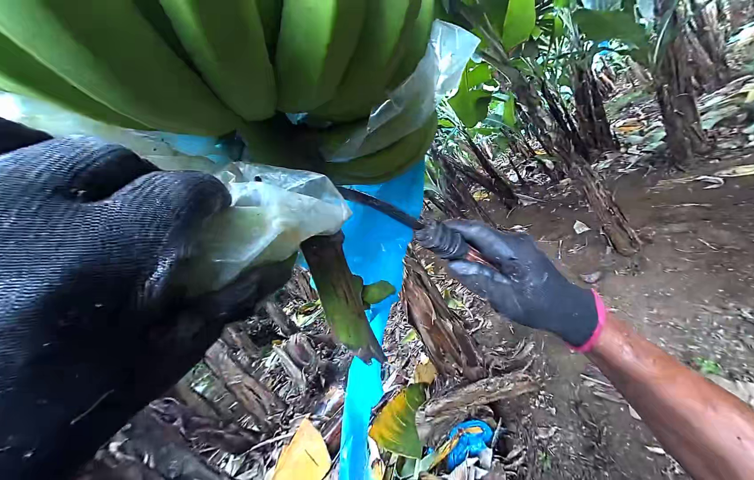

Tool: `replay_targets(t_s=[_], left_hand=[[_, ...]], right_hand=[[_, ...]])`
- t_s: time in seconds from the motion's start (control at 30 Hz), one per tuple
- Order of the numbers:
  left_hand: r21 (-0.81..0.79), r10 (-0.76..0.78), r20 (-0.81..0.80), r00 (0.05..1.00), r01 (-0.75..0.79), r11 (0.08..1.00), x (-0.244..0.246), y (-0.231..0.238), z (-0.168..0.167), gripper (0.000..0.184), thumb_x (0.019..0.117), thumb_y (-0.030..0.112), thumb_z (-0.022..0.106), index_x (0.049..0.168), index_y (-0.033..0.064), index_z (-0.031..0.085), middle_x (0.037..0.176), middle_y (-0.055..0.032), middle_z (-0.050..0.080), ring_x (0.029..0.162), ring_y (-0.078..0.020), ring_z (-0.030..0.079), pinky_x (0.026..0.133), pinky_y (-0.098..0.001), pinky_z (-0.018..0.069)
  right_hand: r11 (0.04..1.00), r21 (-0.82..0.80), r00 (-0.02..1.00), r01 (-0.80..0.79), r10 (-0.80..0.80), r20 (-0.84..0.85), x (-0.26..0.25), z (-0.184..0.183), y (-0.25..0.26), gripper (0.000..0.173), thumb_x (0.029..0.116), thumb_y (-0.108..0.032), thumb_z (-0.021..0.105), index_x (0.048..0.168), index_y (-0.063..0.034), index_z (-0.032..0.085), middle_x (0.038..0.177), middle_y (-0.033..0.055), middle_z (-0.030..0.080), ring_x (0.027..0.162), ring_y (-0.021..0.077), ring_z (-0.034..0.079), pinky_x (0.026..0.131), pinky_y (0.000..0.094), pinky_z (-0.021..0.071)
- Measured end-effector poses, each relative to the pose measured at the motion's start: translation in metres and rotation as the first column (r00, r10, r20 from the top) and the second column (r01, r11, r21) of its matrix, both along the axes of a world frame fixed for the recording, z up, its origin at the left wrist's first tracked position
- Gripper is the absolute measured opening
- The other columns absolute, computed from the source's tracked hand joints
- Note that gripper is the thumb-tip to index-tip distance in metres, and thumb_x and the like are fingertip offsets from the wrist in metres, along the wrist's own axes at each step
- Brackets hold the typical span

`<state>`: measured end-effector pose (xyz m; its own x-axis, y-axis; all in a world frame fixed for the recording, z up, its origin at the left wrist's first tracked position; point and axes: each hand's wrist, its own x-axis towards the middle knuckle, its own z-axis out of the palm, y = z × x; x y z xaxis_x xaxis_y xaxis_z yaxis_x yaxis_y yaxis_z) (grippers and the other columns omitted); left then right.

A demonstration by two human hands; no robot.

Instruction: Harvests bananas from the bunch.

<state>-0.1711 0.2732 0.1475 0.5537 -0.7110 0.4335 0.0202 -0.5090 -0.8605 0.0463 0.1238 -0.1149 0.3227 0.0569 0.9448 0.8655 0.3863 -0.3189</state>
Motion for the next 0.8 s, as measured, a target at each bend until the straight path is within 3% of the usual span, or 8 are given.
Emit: replay_targets(t_s=[0.13, 0.27, 0.37, 0.47, 0.57, 0.63, 0.73, 0.8], left_hand=[[0.112, 0.152, -0.029, 0.988, -0.148, 0.983, -0.006, -0.028, 0.001, 0.057, 0.0882, 0.062, 0.062, 0.095, 0.0058, 0.066, 0.085, -0.0186, 0.062, 0.082, -0.0406, 0.062, 0.075, -0.0616, 0.0468], [0.044, 0.16, -0.033, 0.987, -0.159, 0.986, 0.01, 0.017, -0.013, 0.054, 0.0926, 0.064, 0.058, 0.12, 0.0192, 0.067, 0.102, -0.0045, 0.067, 0.092, -0.0229, 0.066, 0.073, -0.0443, 0.0552], [0.083, 0.158, -0.031, 0.987, -0.155, 0.984, 0.023, -0.028, -0.019, 0.056, 0.0931, 0.061, 0.052, 0.111, 0.0104, 0.067, 0.093, -0.0124, 0.062, 0.085, -0.0341, 0.063, 0.069, -0.0527, 0.0485], [0.084, 0.136, -0.006, 0.991, -0.135, 0.987, 0.037, -0.029, -0.019, 0.06, 0.0893, 0.068, 0.055, 0.102, 0.0104, 0.066, 0.085, -0.014, 0.061, 0.078, -0.0388, 0.062, 0.063, -0.0591, 0.0467], [0.016, 0.24, -0.002, 0.971, -0.24, 0.971, 0.047, -0.014, -0.016, 0.062, 0.0852, 0.077, 0.053, 0.09, 0.0161, 0.064, 0.078, -0.0095, 0.061, 0.071, -0.0338, 0.063, 0.059, -0.0565, 0.0477], [-0.119, 0.305, -0.024, 0.952, -0.306, 0.945, 0.055, 0.006, -0.031, 0.066, 0.087, 0.08, 0.051, 0.098, 0.0164, 0.065, 0.084, -0.0102, 0.064, 0.074, -0.0329, 0.065, 0.06, -0.0564, 0.0503], [-0.428, 0.34, -0.093, 0.936, -0.346, 0.835, 0.068, 0.006, -0.082, 0.071, 0.0872, 0.081, 0.051, 0.11, 0.0147, 0.064, 0.086, -0.0147, 0.066, 0.074, -0.0395, 0.067, 0.057, -0.0635, 0.0493], [-0.648, 0.229, -0.18, 0.957, -0.29, 0.704, 0.078, -0.022, -0.126, 0.077, 0.0893, 0.074, 0.056, 0.119, 0.0038, 0.061, 0.091, -0.0254, 0.067, 0.08, -0.0486, 0.066, 0.065, -0.071, 0.0489]], right_hand=[[0.989, 0.004, 0.983, 0.149, -0.149, 0.104, 0.004, 0.031, 0.007, 0.038, 0.0996, -0.023, 0.062, 0.135, -0.0079, 0.064, 0.11, 0.0028, 0.074, 0.088, 0.0079, 0.07, 0.076, 0.0312, 0.0615], [0.915, -0.096, 0.914, 0.392, -0.376, 0.151, 0.003, 0.048, -0.003, 0.041, 0.1, -0.028, 0.06, 0.138, -0.0121, 0.062, 0.104, 0.0038, 0.073, 0.08, 0.0152, 0.069, 0.067, 0.0394, 0.0598], [0.838, -0.171, 0.853, 0.518, -0.49, 0.182, 0.003, 0.051, -0.017, 0.041, 0.1002, -0.029, 0.059, 0.139, -0.0147, 0.061, 0.102, 0.0049, 0.072, 0.082, 0.0195, 0.071, 0.067, 0.0432, 0.06], [0.781, -0.222, 0.806, 0.583, -0.522, 0.279, 0.024, 0.04, -0.048, 0.034, 0.1015, -0.024, 0.057, 0.135, -0.0213, 0.06, 0.093, 0.002, 0.07, 0.068, 0.0189, 0.068, 0.054, 0.0438, 0.0573], [0.673, -0.366, 0.762, 0.642, -0.614, 0.208, 0.044, -0.031, -0.14, 0.036, 0.1023, -0.027, 0.054, 0.138, -0.028, 0.062, 0.097, 0.0016, 0.072, 0.071, 0.0201, 0.068, 0.057, 0.0484, 0.0569], [0.654, -0.45, 0.722, 0.607, -0.692, -0.032, 0.026, -0.122, -0.21, 0.039, 0.1018, -0.036, 0.05, 0.137, -0.0216, 0.061, 0.101, 0.0069, 0.072, 0.078, 0.0223, 0.07, 0.063, 0.0517, 0.0581], [0.808, -0.41, 0.553, 0.424, -0.589, -0.589, -0.059, -0.222, -0.27, 0.054, 0.1023, -0.034, 0.049, 0.136, 0.0086, 0.047, 0.095, 0.0103, 0.064, 0.072, 0.0148, 0.063, 0.066, 0.041, 0.0574], [0.882, -0.298, 0.334, 0.365, -0.423, -0.842, -0.104, -0.267, -0.279, 0.052, 0.0992, -0.028, 0.048, 0.138, 0.0056, 0.038, 0.078, -0.0016, 0.058, 0.057, 0.0075, 0.059, 0.056, 0.0314, 0.0559]])
